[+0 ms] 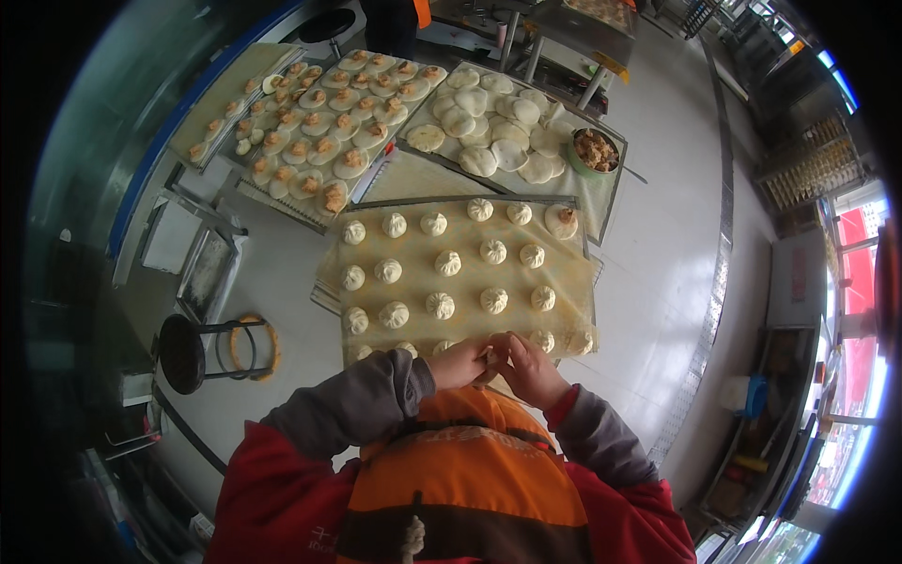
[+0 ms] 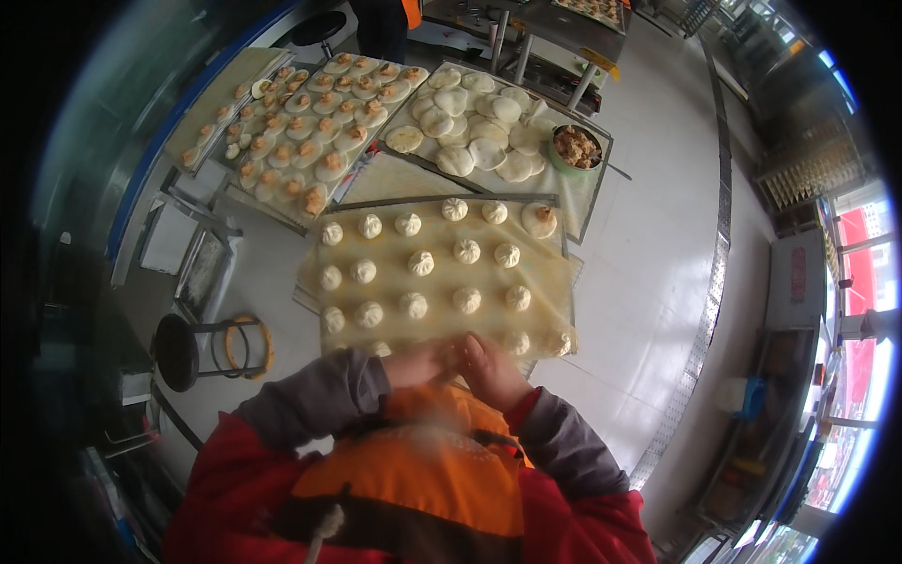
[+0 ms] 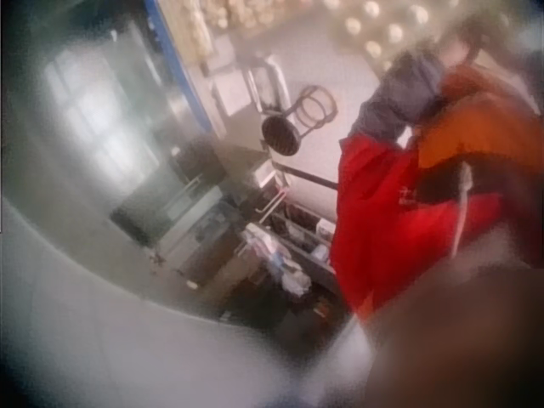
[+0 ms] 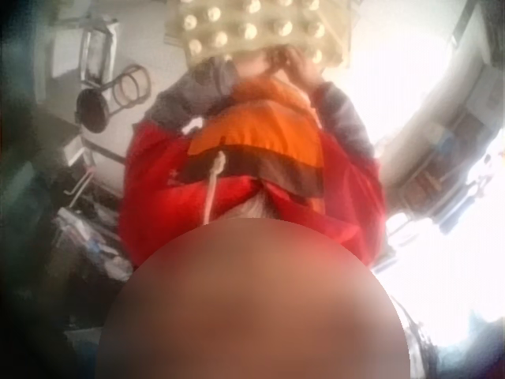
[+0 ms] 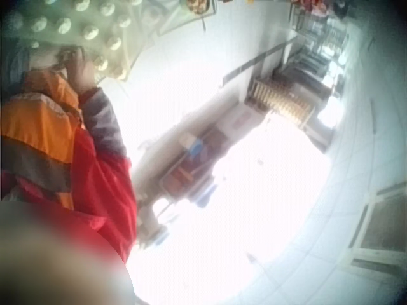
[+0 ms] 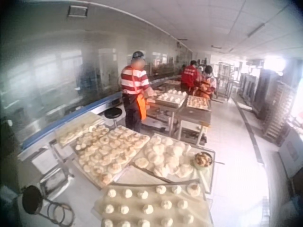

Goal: The person assembles buns by placing filling onto dough circles and pleating them closed. The person places the finished buns onto a tray. The person repeats this process for multiple buns.

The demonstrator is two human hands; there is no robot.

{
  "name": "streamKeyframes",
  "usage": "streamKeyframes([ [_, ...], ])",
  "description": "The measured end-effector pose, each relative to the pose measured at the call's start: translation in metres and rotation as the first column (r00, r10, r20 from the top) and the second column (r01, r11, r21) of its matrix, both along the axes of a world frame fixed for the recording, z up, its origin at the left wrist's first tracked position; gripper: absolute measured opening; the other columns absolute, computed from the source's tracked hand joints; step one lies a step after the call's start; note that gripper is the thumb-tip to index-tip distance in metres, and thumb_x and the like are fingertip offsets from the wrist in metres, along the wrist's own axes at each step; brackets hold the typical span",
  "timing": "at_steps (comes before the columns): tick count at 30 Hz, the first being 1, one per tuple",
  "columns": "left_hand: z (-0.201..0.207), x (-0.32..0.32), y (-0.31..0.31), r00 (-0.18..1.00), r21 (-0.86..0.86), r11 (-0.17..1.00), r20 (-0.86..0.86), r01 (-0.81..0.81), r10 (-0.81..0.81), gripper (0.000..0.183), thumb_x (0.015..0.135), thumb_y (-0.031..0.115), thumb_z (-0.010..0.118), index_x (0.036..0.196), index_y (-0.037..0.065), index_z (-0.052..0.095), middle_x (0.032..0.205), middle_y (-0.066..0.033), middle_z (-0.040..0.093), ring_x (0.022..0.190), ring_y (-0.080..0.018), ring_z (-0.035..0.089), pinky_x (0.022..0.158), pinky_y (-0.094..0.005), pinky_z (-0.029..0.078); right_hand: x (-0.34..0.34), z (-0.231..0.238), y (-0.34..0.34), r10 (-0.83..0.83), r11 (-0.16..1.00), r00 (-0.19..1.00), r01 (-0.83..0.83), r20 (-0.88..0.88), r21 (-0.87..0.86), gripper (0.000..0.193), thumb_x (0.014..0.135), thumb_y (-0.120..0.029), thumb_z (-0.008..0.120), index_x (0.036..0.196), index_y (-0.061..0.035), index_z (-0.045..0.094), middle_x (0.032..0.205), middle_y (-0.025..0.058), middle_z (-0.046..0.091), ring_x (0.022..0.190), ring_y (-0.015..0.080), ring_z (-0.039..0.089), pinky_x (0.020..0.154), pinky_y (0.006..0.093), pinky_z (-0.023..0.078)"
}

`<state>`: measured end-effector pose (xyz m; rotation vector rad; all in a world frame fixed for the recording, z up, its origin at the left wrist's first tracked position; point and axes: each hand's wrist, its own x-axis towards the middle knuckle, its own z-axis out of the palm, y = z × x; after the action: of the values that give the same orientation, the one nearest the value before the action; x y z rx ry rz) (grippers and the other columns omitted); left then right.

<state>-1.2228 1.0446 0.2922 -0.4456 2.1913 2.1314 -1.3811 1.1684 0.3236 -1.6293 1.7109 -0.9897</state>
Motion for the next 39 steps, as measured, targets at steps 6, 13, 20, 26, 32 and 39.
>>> streamKeyframes([
  [6, 0.002, 0.000, 0.019, 0.947, 0.255, 0.913, 0.048, -0.320, 0.318, 0.036, 0.103, 0.005, 0.047, 0.139, 0.004, 0.042, 0.115, -0.0100, 0.058, 0.105, -0.0140, 0.056, 0.091, -0.0300, 0.050, -0.002, -0.002, 0.004, -0.094, 0.995, 0.985, 0.099, -0.144, 0.026, 0.017, 0.086, -0.002, 0.066, 0.101, -0.0016, 0.059, 0.091, 0.0139, 0.060, 0.082, 0.0346, 0.063, 0.071, 0.0413, 0.051],
  [13, -0.004, -0.005, 0.025, 0.944, 0.165, 0.939, -0.092, -0.300, 0.318, 0.036, 0.104, 0.015, 0.048, 0.138, 0.006, 0.046, 0.108, -0.0055, 0.060, 0.093, -0.0129, 0.057, 0.079, -0.0275, 0.050, -0.009, 0.009, -0.003, -0.006, 1.000, 0.990, 0.004, -0.142, -0.015, 0.016, 0.085, 0.000, 0.066, 0.099, -0.0027, 0.059, 0.089, 0.0129, 0.061, 0.081, 0.0329, 0.065, 0.070, 0.0389, 0.053],
  [20, -0.033, -0.005, 0.014, 0.986, 0.404, 0.902, -0.014, -0.149, 0.169, 0.041, 0.100, 0.005, 0.044, 0.141, 0.008, 0.042, 0.091, -0.0017, 0.058, 0.074, -0.0087, 0.053, 0.056, -0.0274, 0.045, -0.006, -0.002, -0.002, -0.054, 0.998, 0.998, 0.055, -0.037, 0.026, 0.011, 0.090, -0.006, 0.059, 0.100, -0.0031, 0.061, 0.094, 0.0157, 0.061, 0.083, 0.0384, 0.062, 0.069, 0.0443, 0.052],
  [26, -0.048, 0.000, 0.019, 0.919, 0.284, 0.891, -0.070, -0.354, 0.387, 0.041, 0.104, 0.010, 0.048, 0.144, 0.008, 0.038, 0.103, -0.0038, 0.057, 0.090, -0.0092, 0.057, 0.081, -0.0269, 0.053, 0.008, -0.016, -0.009, -0.216, 0.976, 0.976, 0.216, 0.035, 0.026, 0.013, 0.091, -0.011, 0.061, 0.102, -0.0049, 0.062, 0.088, 0.0171, 0.063, 0.079, 0.0410, 0.063, 0.067, 0.0455, 0.052],
  [32, -0.067, 0.002, 0.024, 0.903, 0.152, 0.913, -0.159, -0.378, 0.400, 0.030, 0.103, 0.007, 0.048, 0.132, 0.005, 0.048, 0.108, -0.0129, 0.062, 0.098, -0.0231, 0.064, 0.087, -0.0346, 0.052, 0.004, -0.010, -0.013, -0.126, 0.992, 0.992, 0.125, 0.002, 0.027, 0.014, 0.087, -0.009, 0.066, 0.100, -0.0037, 0.061, 0.093, 0.0159, 0.065, 0.082, 0.0375, 0.065, 0.069, 0.0425, 0.054],
  [39, -0.048, 0.002, 0.005, 0.958, -0.372, 0.898, -0.248, -0.233, 0.146, 0.034, 0.094, 0.003, 0.058, 0.128, 0.005, 0.053, 0.108, -0.0138, 0.065, 0.102, -0.0254, 0.064, 0.084, -0.0357, 0.051, 0.000, 0.008, -0.023, 0.007, 0.999, 0.990, -0.014, -0.139, -0.050, 0.013, 0.088, -0.007, 0.060, 0.101, -0.0041, 0.060, 0.092, 0.0155, 0.063, 0.082, 0.0370, 0.064, 0.070, 0.0447, 0.053],
])
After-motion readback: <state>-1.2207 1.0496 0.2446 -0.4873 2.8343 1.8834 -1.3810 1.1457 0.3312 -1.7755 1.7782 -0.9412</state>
